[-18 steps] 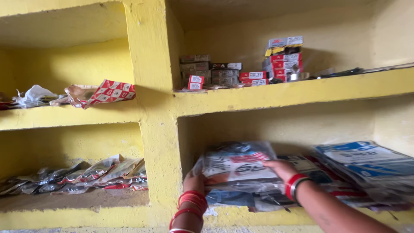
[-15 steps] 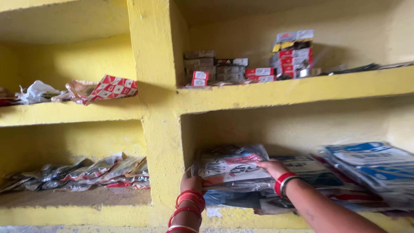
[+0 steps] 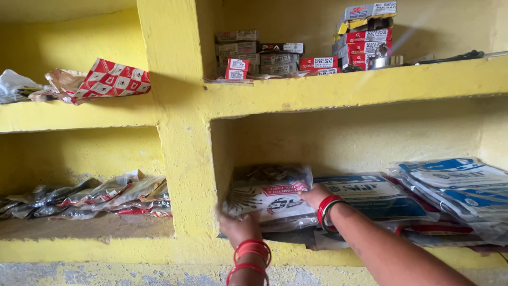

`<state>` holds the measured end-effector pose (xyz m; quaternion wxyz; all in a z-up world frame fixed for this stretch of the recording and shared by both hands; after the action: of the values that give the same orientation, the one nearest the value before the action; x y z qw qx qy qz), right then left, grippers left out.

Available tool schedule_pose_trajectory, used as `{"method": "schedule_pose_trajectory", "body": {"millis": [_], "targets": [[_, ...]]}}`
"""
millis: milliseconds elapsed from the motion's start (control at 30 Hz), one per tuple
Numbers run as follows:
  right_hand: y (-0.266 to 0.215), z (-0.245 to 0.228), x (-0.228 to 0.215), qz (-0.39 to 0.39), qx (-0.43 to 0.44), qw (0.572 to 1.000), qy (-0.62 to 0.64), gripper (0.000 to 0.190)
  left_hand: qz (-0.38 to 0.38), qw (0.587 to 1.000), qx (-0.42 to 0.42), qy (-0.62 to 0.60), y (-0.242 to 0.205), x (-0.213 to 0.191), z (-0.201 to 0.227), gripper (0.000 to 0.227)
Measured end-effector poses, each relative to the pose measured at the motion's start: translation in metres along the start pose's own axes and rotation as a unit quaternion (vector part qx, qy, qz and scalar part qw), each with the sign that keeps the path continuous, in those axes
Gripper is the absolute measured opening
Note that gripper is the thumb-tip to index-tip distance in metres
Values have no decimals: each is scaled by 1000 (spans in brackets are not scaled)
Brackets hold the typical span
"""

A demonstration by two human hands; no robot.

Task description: The person repeatedly picks up packaged automotive parts from a pile on the floor, wipes each package with a cloth, and places them onto a yellow wall shelf. The person handles multiple different packages one at a time and stacks them on the shelf.

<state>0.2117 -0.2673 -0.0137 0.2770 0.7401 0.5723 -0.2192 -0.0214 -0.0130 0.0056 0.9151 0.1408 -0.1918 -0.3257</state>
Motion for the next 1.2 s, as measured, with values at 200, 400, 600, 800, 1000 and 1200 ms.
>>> {"method": "schedule_pose_trajectory", "body": {"millis": [200,400,600,800,1000,1200], "targets": [[-13,-9,-33,-53,-105,966,232,33,90,974,-76,-195,9,-3,0,67],[-26,33,-184,-37,-71,947,311,27,-84,892,-213,-390,-17,115,-20,29],[-57,122,-367,-32,82,937,339,29,-426,838,334,68,-127,281,-2,39],[-79,217,-464,62,169,894,410,43,-328,782,-365,-384,-261,393,-17,36],[-55,300,-482,107,13,940,325,61,-370,888,-151,-229,-312,416,0,52],[-67,376,-464,258,7,940,225,45,-413,904,21,108,-340,378,14,62]]}}
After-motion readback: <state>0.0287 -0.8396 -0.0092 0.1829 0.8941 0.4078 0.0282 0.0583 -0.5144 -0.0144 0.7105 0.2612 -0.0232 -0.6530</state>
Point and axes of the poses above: each hand's wrist, its own y-axis towards the middle knuckle, its own x-axis out of the palm, z = x × y, the point moved 5 cm from there along y, towards the middle knuckle, and after that the axes turned 10 degrees about x, right-handed, at the moved point
